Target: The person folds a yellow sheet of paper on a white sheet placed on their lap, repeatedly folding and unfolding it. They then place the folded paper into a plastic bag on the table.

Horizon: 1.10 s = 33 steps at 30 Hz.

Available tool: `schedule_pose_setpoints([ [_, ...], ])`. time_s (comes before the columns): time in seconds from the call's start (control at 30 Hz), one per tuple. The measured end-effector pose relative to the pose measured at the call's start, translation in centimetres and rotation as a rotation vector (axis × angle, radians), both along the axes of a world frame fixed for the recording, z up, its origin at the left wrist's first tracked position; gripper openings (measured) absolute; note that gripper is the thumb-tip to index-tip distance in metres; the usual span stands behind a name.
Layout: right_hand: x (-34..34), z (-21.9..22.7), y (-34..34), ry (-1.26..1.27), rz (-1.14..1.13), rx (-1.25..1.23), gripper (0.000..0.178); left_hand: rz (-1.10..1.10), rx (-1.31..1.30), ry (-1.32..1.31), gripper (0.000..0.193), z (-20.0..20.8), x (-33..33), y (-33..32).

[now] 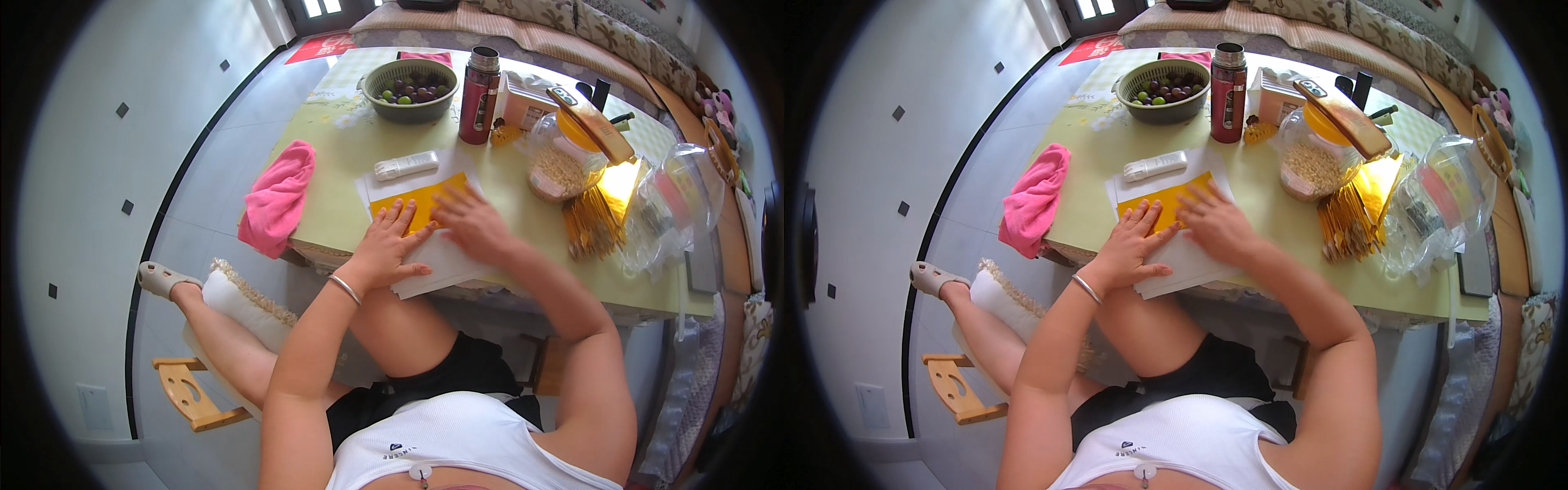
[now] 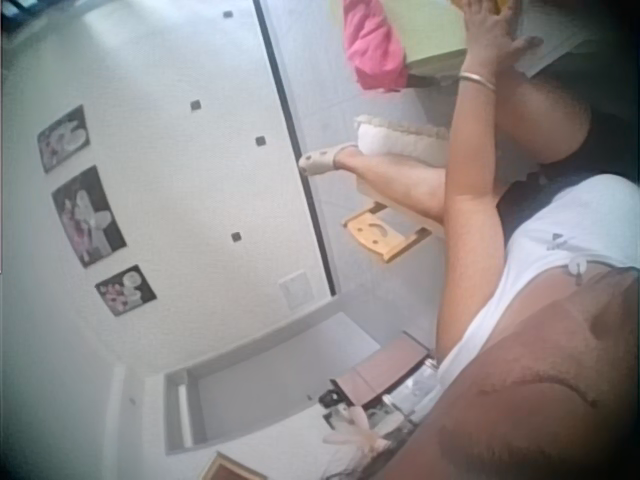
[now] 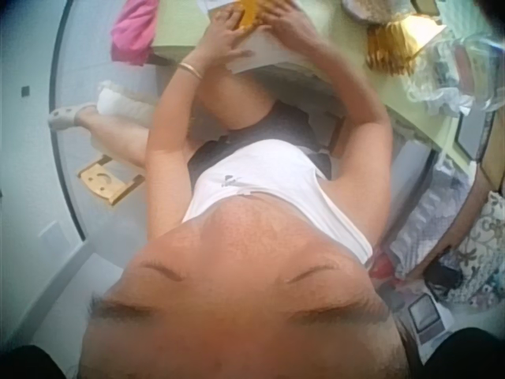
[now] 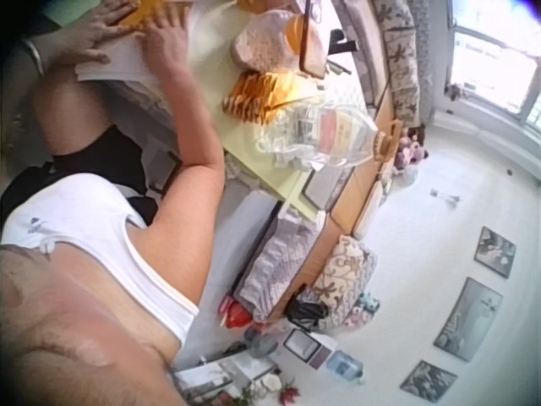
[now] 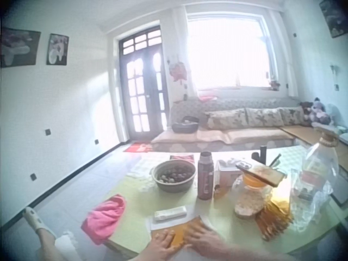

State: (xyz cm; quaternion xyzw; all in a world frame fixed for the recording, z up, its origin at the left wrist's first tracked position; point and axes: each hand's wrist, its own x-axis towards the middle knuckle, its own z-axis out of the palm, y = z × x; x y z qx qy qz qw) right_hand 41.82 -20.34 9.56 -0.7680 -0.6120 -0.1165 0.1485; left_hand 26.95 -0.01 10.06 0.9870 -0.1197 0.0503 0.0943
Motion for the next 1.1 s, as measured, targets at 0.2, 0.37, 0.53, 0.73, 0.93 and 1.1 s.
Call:
schedule_pose_setpoints([
  [0.2, -0.8, 0.0, -3.1, 0.119, -0.062, -0.284, 0.086, 0.102, 0.129, 0.035, 0.090, -0.7, -1.8, 0.5],
  [0.37, 1.0, 1.6, -6.4, 0.221, -0.127, -0.277, 0.072, 0.157, 0.032, -0.033, 0.076, -1.1, -4.6, 3.2],
  [0.53, 1.3, 2.5, -4.0, 0.540, -0.181, 0.222, 0.038, 0.325, -0.355, -0.295, 0.051, -0.9, -1.9, 5.0],
  [0.73, 3.1, -0.1, 0.7, 1.411, -0.327, 0.348, 0.061, 0.465, -0.287, -0.248, 0.057, -0.8, 2.7, 5.7],
  [0.93, 3.1, -0.4, 0.4, 1.461, -0.347, 0.399, 0.069, 0.658, -0.621, 0.083, 0.049, -0.4, 4.4, 6.3],
  [1.1, 3.2, -0.2, 0.2, 1.501, -0.327, 0.411, 0.068, 0.773, -0.635, -0.096, 0.032, -1.5, 4.6, 5.6],
])
